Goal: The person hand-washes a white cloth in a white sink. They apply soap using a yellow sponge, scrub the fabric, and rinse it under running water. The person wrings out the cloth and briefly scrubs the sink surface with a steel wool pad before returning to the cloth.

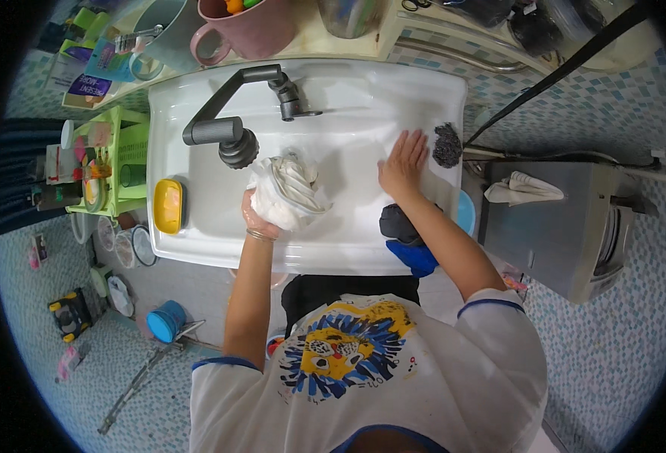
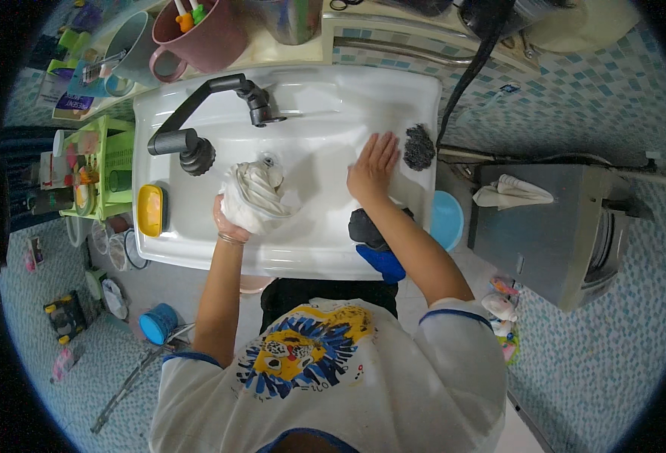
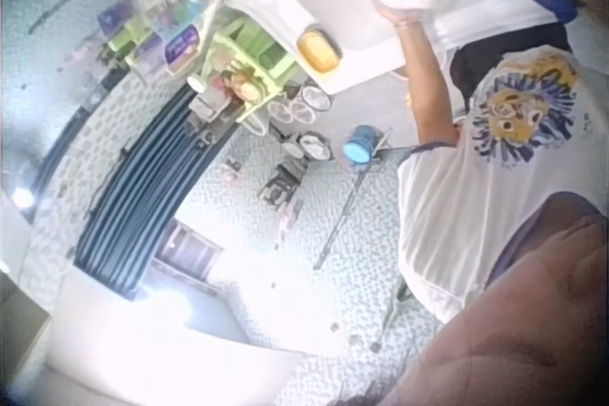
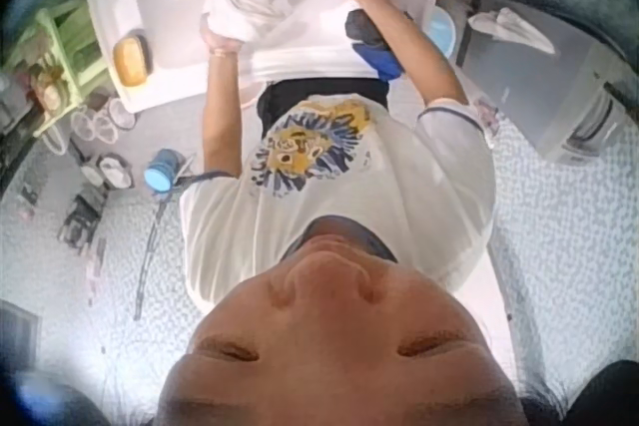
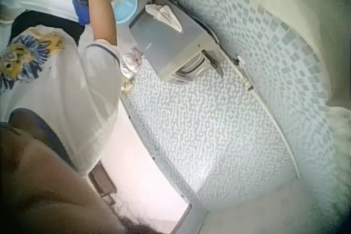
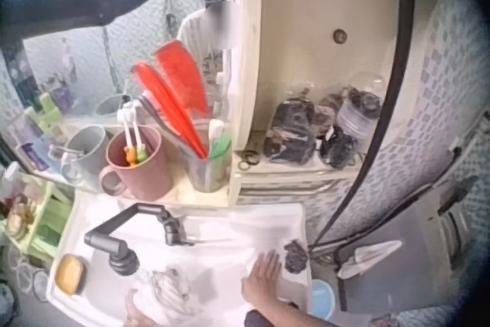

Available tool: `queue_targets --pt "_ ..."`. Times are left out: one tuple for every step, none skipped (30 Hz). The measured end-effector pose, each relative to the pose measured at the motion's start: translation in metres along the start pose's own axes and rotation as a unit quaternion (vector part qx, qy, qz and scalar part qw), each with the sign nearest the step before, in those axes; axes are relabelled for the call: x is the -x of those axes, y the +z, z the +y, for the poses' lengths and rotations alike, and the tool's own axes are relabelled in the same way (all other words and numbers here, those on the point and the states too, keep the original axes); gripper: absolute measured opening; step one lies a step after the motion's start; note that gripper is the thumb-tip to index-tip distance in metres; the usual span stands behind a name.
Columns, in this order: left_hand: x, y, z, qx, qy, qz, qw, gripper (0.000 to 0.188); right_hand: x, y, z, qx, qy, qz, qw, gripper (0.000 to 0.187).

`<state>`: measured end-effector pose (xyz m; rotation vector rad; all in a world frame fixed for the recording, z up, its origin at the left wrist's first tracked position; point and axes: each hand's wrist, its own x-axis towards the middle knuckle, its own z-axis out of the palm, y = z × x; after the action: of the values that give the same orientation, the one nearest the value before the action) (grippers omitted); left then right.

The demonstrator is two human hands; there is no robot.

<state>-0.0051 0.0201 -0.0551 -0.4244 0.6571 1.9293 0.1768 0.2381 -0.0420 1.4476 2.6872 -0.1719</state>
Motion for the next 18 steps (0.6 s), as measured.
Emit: queue_targets --pt "0.002 0.001 -0.001 0.001 0.004 0.011 1.000 0.051 -0.014 -0.004 -0.006 0.031 0.011 0.002 0.999 0.072" --pt "0.000 0.000 0.001 -0.011 0.006 0.010 1.000 0.051 -0.030 0.018 -0.012 0.080 0.003 0.029 0.996 0.073" --pt "-0.001 -0.001 0.002 -0.027 0.006 0.011 1.000 0.051 -0.043 0.059 -0.017 0.127 -0.002 0.053 0.991 0.073" --pt "0.001 -0.003 0.002 -0.039 0.007 0.013 0.999 0.051 -0.046 0.082 -0.025 0.175 -0.011 0.077 0.982 0.074" --pt "-0.001 0.000 0.004 -0.040 0.014 0.011 0.999 0.050 -0.041 0.081 -0.039 0.099 -0.070 -0.097 0.988 0.073" --pt "-0.002 0.006 0.006 -0.041 0.021 0.008 0.999 0.050 -0.032 0.076 -0.049 0.020 -0.126 -0.267 0.955 0.072" --pt "0.000 0.007 0.007 -0.040 0.028 0.008 0.999 0.050 -0.019 0.057 -0.053 0.039 -0.145 -0.329 0.932 0.069" --pt "-0.001 0.005 0.010 -0.039 0.032 0.004 0.999 0.049 -0.005 0.027 -0.058 0.059 -0.163 -0.389 0.905 0.067" --pt "-0.003 0.003 0.016 -0.041 0.033 -0.001 0.999 0.049 0.005 0.011 -0.060 0.077 -0.177 -0.447 0.873 0.065" --pt "-0.005 0.003 0.019 -0.040 0.033 -0.005 0.999 0.049 0.011 0.011 -0.056 0.106 -0.183 -0.424 0.881 0.064" --pt "-0.003 0.003 0.022 -0.029 0.033 -0.014 0.999 0.051 0.015 0.012 -0.047 0.135 -0.187 -0.401 0.887 0.063" --pt "0.000 0.008 0.024 -0.016 0.033 -0.024 0.999 0.052 0.018 0.010 -0.037 0.166 -0.192 -0.376 0.891 0.062" --pt "0.002 0.010 0.024 -0.004 0.033 -0.033 0.999 0.054 0.022 0.007 -0.027 0.167 -0.216 -0.332 0.903 0.067" --pt "0.000 0.007 0.023 0.000 0.038 -0.035 0.999 0.053 0.023 0.002 -0.015 0.157 -0.245 -0.345 0.892 0.066" --pt "0.000 0.002 0.022 0.002 0.045 -0.035 0.998 0.053 0.024 -0.022 -0.011 0.146 -0.277 -0.358 0.880 0.065" --pt "-0.001 0.000 0.022 0.003 0.049 -0.035 0.998 0.052 0.027 -0.039 -0.005 0.132 -0.306 -0.371 0.867 0.063" --pt "-0.001 0.000 0.022 0.001 0.046 -0.030 0.999 0.052 0.031 -0.047 0.004 0.079 -0.307 -0.369 0.874 0.061" --pt "-0.001 0.000 0.019 0.002 0.041 -0.025 0.999 0.052 0.037 -0.055 0.017 0.028 -0.307 -0.366 0.878 0.059"
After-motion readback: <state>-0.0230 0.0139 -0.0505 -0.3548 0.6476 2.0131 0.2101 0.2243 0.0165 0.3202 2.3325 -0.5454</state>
